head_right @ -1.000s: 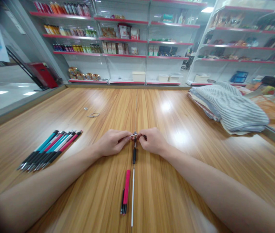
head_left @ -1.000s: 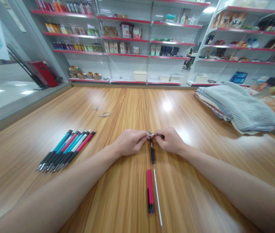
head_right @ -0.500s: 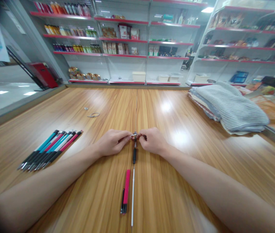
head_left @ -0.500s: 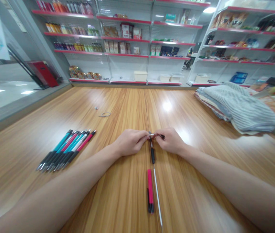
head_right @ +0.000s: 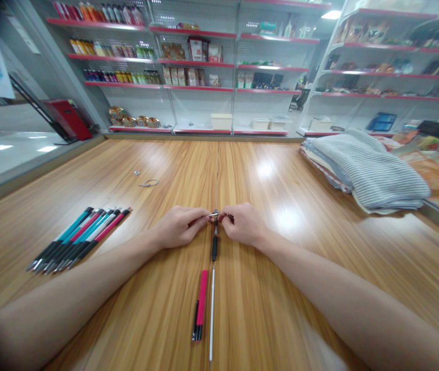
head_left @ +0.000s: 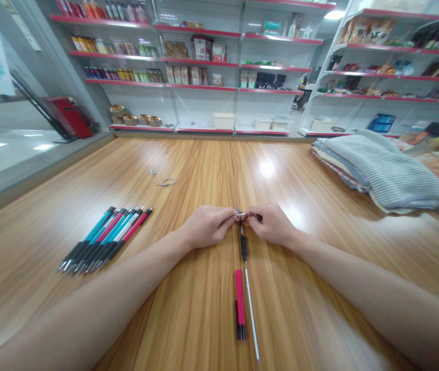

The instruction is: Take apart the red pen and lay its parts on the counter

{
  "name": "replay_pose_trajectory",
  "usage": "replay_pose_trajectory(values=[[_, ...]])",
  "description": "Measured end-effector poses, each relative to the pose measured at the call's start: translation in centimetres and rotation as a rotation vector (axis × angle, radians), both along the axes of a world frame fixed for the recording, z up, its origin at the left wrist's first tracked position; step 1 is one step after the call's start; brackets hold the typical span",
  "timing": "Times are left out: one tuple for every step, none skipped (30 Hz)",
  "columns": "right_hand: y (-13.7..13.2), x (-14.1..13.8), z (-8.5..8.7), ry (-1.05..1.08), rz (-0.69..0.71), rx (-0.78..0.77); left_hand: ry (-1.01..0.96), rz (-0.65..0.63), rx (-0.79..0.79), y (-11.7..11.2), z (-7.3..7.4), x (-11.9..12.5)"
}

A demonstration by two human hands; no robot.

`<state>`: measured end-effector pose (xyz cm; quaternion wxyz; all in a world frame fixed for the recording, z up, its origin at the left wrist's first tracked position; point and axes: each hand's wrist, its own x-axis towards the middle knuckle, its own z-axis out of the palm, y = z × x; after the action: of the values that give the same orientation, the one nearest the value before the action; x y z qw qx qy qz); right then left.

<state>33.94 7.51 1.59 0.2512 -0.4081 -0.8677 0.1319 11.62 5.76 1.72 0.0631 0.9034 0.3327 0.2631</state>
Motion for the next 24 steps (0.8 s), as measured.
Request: replay_pose_trajectory(values=[[0.0,0.0,0.0,0.003,0.000,0.000,-0.001,0.000,-0.001,0.0,0.0,0.0],[0.0,0.0,0.0,0.006,0.001,-0.001,-0.002,0.001,-0.001,0.0,0.0,0.0],[0.0,-0.1,0.0,0.011,0.002,-0.004,-0.003,0.001,0.000,0.0,0.0,0.0],[-0.1,-0.1,0.0,0.017,0.002,-0.007,-0.005,0.000,0.002,0.0,0.0,0.0],[-0.1,-0.1,0.1,0.024,0.001,-0.012,-0.008,-0.002,0.004,0.0,0.0,0.0],[-0.1,0.0,0.1,0.034,-0.004,-0.017,-0.011,-0.007,0.006,0.0,0.0,0.0],[-0.2,0.0,0.1,0.049,-0.015,-0.023,-0.015,-0.011,0.006,0.0,0.0,0.0],[-0.2,0.0,0.2,0.070,-0.027,-0.030,-0.020,-0.011,0.006,0.0,0.1,0.1],[-0.3,0.1,0.2,0.101,-0.034,-0.040,-0.026,-0.008,0.007,-0.1,0.1,0.1],[-0.3,0.1,0.3,0.145,-0.040,-0.055,-0.031,-0.005,0.009,-0.1,0.1,0.1],[-0.3,0.1,0.3,0.208,-0.044,-0.081,-0.037,0.000,0.014,-0.1,0.1,0.1],[-0.3,0.1,0.4,0.297,-0.050,-0.126,-0.042,0.005,0.019,-0.1,0.1,0.0],[-0.2,0.1,0.4,0.413,-0.058,-0.195,-0.047,0.010,0.026,-0.1,0.1,0.0],[0.0,0.1,0.4,0.548,-0.069,-0.286,-0.052,0.015,0.031,-0.1,0.1,0.0],[0.2,0.1,0.4,0.693,-0.083,-0.394,-0.056,0.022,0.035,-0.1,0.1,0.0],[0.5,0.1,0.4,0.834,-0.093,-0.506,-0.059,0.028,0.038,-0.1,0.1,0.0],[0.8,0.1,0.4,0.958,-0.098,-0.610,-0.062,0.033,0.041,-0.1,0.1,0.0],[1.1,0.2,0.4,1.059,-0.103,-0.691,-0.063,0.034,0.043,-0.1,0.1,0.0],[1.4,0.2,0.5,1.140,-0.108,-0.750,-0.066,0.033,0.045,-0.1,0.1,0.0],[1.6,0.3,0.5,1.201,-0.113,-0.795,-0.069,0.032,0.045,-0.1,0.1,0.0],[1.8,0.3,0.5,1.245,-0.118,-0.827,-0.070,0.031,0.044,-0.1,0.1,0.0],[1.9,0.4,0.5,1.274,-0.123,-0.853,-0.070,0.032,0.042,-0.1,0.2,0.0],[1.9,0.4,0.4,1.291,-0.126,-0.872,-0.069,0.035,0.039,-0.1,0.2,0.0],[1.9,0.3,0.4,1.300,-0.129,-0.886,-0.067,0.037,0.037,-0.1,0.2,0.0]])
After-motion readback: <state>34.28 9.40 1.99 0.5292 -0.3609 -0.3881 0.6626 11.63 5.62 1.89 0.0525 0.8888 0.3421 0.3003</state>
